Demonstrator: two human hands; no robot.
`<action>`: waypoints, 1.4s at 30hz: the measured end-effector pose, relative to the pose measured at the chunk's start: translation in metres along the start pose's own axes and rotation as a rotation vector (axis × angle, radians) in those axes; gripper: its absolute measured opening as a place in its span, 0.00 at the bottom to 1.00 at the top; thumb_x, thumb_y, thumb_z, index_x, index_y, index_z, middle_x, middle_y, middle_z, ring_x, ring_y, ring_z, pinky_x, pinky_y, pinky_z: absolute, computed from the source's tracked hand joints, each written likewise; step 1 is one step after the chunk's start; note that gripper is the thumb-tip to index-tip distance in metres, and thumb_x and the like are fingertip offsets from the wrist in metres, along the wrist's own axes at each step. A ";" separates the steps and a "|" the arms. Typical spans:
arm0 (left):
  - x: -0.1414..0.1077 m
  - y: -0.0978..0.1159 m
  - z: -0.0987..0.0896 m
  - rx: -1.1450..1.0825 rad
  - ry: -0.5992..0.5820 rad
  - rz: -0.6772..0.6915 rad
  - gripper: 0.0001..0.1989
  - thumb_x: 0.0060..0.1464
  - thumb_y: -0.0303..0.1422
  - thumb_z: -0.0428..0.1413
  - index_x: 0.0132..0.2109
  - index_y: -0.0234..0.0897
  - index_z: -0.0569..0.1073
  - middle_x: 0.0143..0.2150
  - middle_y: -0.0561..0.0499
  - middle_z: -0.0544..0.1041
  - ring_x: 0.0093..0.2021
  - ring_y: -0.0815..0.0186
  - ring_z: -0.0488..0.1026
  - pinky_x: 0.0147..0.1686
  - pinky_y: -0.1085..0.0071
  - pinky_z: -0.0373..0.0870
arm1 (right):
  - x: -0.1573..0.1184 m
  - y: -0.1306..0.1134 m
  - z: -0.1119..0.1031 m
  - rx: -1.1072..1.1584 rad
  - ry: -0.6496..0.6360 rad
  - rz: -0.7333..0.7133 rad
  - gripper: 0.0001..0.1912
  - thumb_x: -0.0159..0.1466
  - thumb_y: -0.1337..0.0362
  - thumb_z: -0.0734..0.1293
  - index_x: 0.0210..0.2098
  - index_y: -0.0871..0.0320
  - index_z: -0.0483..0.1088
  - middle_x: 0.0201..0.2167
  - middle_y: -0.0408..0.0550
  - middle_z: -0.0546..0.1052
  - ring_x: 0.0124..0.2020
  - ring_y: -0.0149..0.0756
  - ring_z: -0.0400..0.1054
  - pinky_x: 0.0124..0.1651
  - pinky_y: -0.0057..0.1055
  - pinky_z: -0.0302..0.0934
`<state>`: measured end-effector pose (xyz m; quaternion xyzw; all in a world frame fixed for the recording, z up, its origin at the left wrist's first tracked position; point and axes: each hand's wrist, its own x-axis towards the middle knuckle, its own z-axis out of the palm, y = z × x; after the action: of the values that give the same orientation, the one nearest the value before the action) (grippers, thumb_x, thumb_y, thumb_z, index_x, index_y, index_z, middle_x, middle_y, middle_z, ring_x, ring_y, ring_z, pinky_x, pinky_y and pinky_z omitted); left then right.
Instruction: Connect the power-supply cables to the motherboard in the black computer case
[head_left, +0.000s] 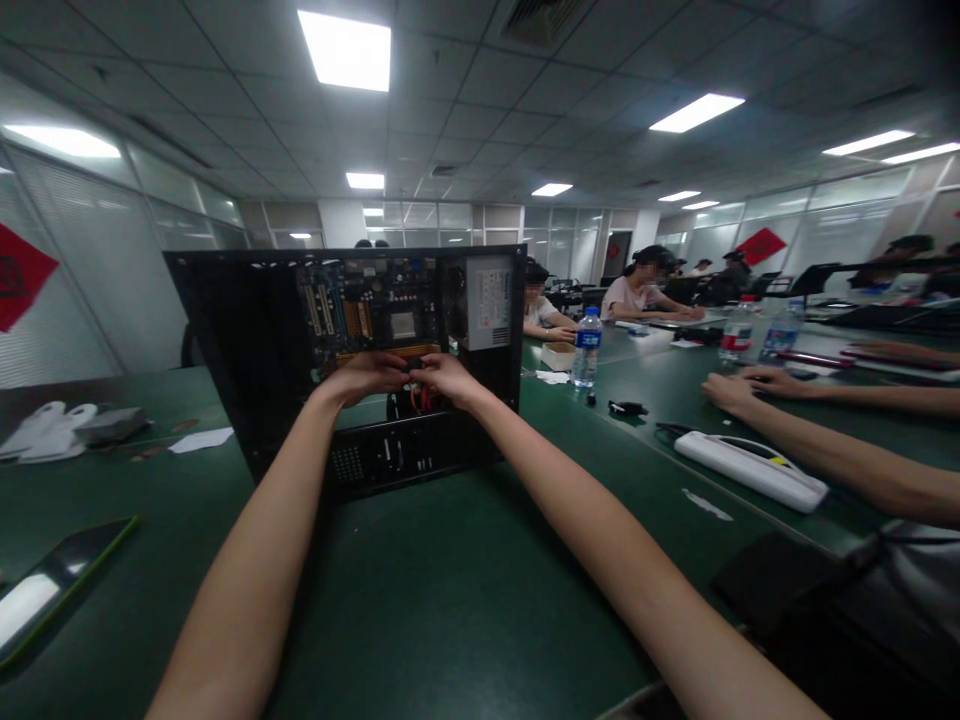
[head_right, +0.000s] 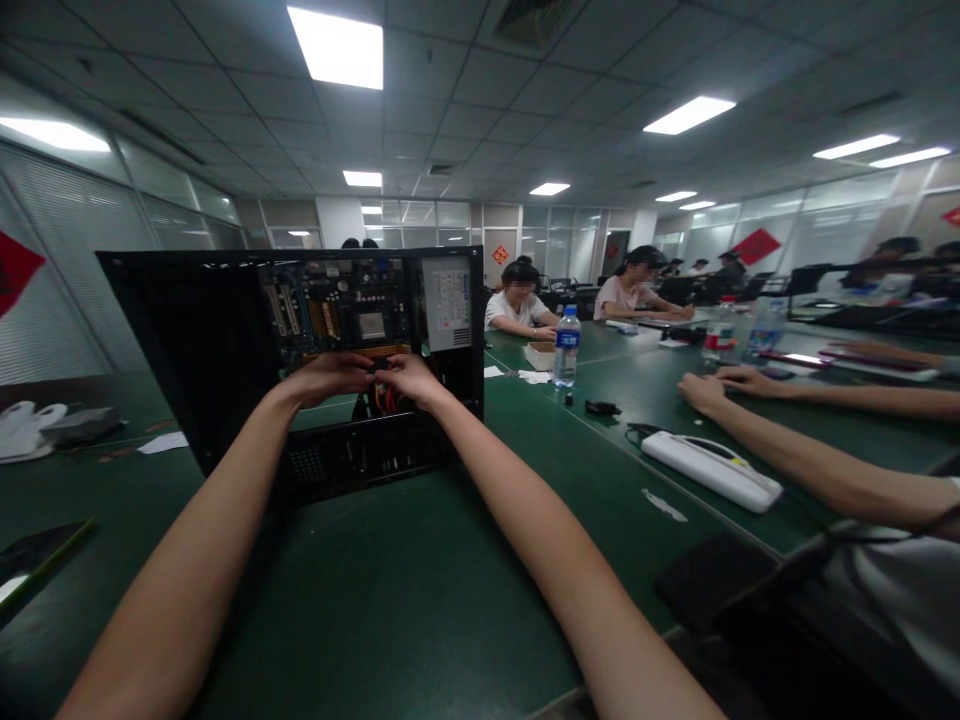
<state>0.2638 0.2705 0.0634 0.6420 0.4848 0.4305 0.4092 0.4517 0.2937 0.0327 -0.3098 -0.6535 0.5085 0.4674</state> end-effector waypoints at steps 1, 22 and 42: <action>0.001 0.000 0.001 0.003 -0.002 0.003 0.25 0.36 0.29 0.75 0.44 0.34 0.79 0.34 0.51 0.82 0.36 0.66 0.80 0.43 0.66 0.77 | 0.000 0.000 0.000 0.009 0.014 -0.001 0.06 0.65 0.74 0.69 0.33 0.60 0.71 0.22 0.38 0.75 0.20 0.26 0.70 0.23 0.20 0.58; 0.018 -0.014 0.005 0.054 0.034 0.183 0.25 0.45 0.36 0.70 0.50 0.30 0.81 0.41 0.43 0.86 0.43 0.56 0.82 0.50 0.57 0.78 | 0.029 0.005 0.001 -0.152 0.178 -0.125 0.17 0.61 0.72 0.71 0.50 0.60 0.71 0.27 0.39 0.75 0.29 0.29 0.72 0.33 0.24 0.65; 0.007 -0.018 0.008 0.999 0.173 0.581 0.20 0.64 0.29 0.55 0.61 0.39 0.79 0.62 0.45 0.79 0.65 0.54 0.73 0.65 0.60 0.66 | 0.021 0.006 -0.025 -0.907 -0.016 -0.500 0.24 0.68 0.78 0.58 0.60 0.62 0.72 0.60 0.58 0.75 0.63 0.40 0.68 0.67 0.38 0.59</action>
<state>0.2672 0.2800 0.0449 0.8263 0.4647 0.2951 -0.1191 0.4670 0.3233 0.0338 -0.3116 -0.8658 0.0490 0.3884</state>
